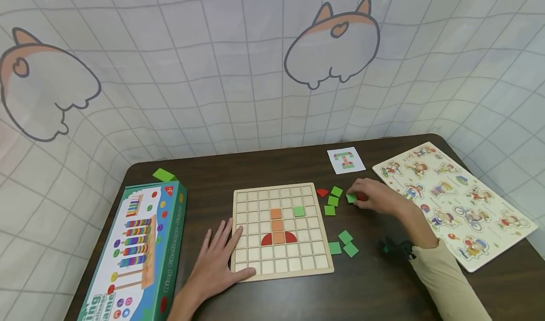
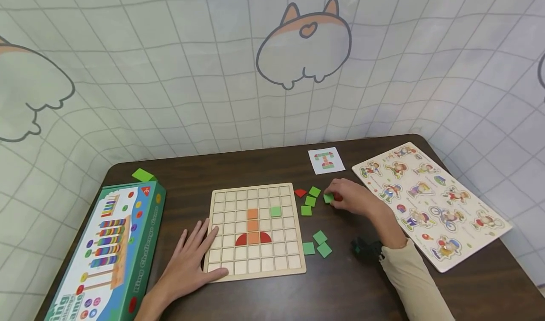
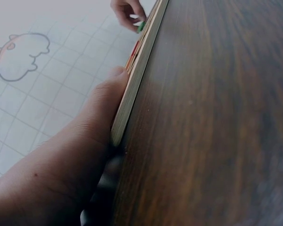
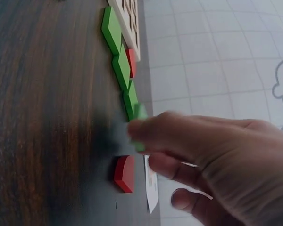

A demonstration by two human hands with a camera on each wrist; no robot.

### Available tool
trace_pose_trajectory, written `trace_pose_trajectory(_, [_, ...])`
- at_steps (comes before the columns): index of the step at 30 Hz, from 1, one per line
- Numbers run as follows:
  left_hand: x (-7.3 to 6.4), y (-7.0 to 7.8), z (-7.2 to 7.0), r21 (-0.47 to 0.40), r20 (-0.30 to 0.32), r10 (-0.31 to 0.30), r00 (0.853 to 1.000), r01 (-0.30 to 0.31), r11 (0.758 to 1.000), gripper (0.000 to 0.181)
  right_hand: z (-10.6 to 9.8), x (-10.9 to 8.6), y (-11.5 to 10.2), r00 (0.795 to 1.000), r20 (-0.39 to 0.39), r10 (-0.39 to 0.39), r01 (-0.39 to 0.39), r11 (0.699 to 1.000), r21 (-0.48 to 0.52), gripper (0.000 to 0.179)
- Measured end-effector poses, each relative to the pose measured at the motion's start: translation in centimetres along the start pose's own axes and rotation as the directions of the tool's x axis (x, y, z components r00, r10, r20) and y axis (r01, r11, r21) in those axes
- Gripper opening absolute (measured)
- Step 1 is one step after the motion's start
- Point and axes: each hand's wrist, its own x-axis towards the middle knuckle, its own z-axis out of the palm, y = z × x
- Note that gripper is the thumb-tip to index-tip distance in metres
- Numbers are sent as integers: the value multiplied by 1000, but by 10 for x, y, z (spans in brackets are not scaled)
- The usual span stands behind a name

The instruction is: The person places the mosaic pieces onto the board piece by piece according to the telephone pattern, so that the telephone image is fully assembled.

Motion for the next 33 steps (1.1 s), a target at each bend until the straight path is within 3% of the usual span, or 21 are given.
trace_pose_trajectory(8, [2,1,-2,7,9,-2,1000,2,1000,105,-1,6,-12,979,-190,-71,67,997,-26,27])
trace_pose_trajectory(12, [3,1,-3,14,-1,-1,1000,1,1000,105,-4,19,-30,971,-218,-94,93,996,-14,27])
trace_pose_trajectory(15, [4,2,-4,17,-3,-3,1000,3,1000,106,-5,34,-50,977,-185,-108,116,993,29,28])
trace_pose_trajectory(21, [3,1,-3,19,3,-10,1000,10,1000,106,6,69,-103,969,-125,-215,226,971,77,23])
trace_pose_trajectory(25, [3,0,-2,20,11,-11,1000,10,1000,106,13,93,-142,968,-41,-248,251,962,109,17])
trace_pose_trajectory(29, [3,0,-1,23,18,-14,1000,13,1000,106,25,114,-169,956,23,-293,292,956,35,16])
trace_pose_trajectory(33, [2,1,0,24,13,-11,1000,11,1000,105,39,128,-181,950,58,-305,309,949,-69,17])
